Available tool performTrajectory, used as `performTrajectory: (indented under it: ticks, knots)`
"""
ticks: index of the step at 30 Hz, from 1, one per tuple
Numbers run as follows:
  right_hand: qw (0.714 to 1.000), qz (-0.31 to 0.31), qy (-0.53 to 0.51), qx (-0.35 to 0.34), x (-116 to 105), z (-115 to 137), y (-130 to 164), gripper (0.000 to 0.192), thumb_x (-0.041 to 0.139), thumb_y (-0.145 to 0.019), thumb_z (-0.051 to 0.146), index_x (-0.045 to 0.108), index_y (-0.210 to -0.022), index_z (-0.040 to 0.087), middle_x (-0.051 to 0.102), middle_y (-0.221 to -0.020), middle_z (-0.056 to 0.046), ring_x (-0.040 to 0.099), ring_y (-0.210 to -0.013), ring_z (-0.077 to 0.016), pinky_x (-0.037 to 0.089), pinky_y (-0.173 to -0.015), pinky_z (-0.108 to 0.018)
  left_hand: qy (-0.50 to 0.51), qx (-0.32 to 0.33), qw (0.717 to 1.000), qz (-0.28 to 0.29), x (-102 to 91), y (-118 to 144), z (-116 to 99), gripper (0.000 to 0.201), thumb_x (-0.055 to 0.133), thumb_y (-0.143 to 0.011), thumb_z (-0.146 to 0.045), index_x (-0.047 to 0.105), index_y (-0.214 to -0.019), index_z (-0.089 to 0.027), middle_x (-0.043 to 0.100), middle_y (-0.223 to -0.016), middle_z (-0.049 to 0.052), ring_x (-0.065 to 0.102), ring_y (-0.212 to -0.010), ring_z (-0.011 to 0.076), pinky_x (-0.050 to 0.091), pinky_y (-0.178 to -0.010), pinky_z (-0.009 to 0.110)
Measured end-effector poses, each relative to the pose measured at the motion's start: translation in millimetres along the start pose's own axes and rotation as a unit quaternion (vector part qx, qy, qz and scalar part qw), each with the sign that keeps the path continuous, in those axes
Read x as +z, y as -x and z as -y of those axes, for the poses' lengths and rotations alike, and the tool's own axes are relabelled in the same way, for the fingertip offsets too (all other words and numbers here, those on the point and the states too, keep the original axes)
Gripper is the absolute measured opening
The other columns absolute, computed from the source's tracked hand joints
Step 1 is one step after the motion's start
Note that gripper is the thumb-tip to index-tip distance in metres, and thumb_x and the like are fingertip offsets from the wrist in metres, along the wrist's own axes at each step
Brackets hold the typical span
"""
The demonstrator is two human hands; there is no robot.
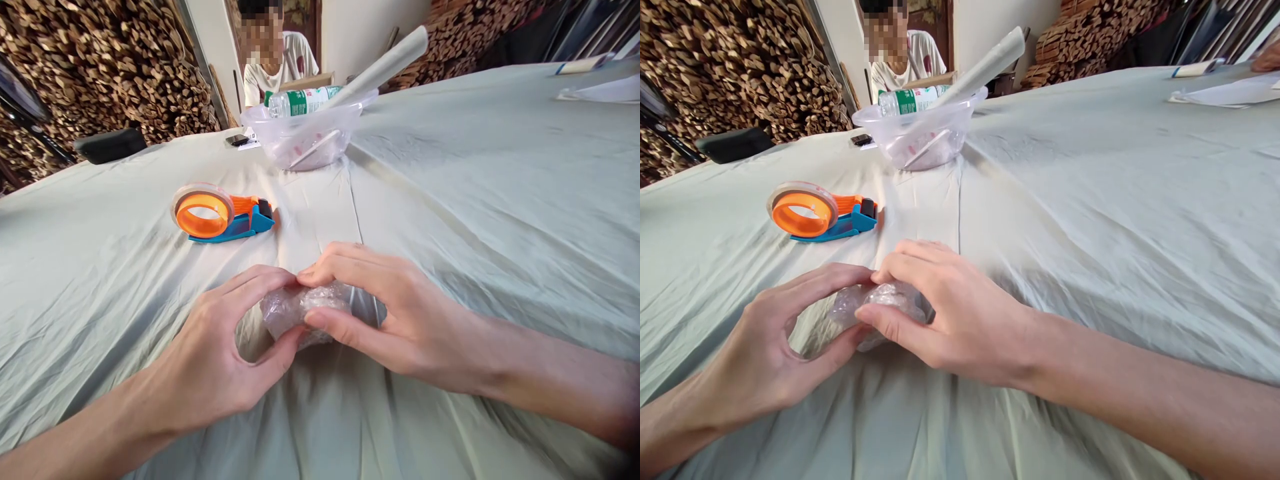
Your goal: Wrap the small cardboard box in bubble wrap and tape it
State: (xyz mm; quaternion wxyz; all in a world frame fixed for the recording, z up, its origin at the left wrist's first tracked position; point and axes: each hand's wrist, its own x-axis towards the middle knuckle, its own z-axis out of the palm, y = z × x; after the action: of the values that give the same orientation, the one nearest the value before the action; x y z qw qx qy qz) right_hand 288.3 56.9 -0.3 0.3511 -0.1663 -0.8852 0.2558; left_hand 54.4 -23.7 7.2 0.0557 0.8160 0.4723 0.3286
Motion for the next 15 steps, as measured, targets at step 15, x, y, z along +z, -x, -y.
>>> performTrajectory:
  ticks: [15]
  knots:
    - [0.995, -0.021, 0.087, -0.041, 9, -2, 3, 0.007, 0.069, -0.105, 0.02, 0.065, -0.103, 0.015, 0.076, -0.112, -0.01, 0.073, -0.105, -0.0216, 0.057, -0.093, -0.038, 0.053, -0.055, 0.996, 0.04, 19.6, 21, 6, 0.074, 0.053, -0.114, -0.054, 0.018, -0.176, -0.035, 0.05, -0.174, 0.011, 0.06, -0.154, 0.0271, 0.064, -0.114, 0.04]
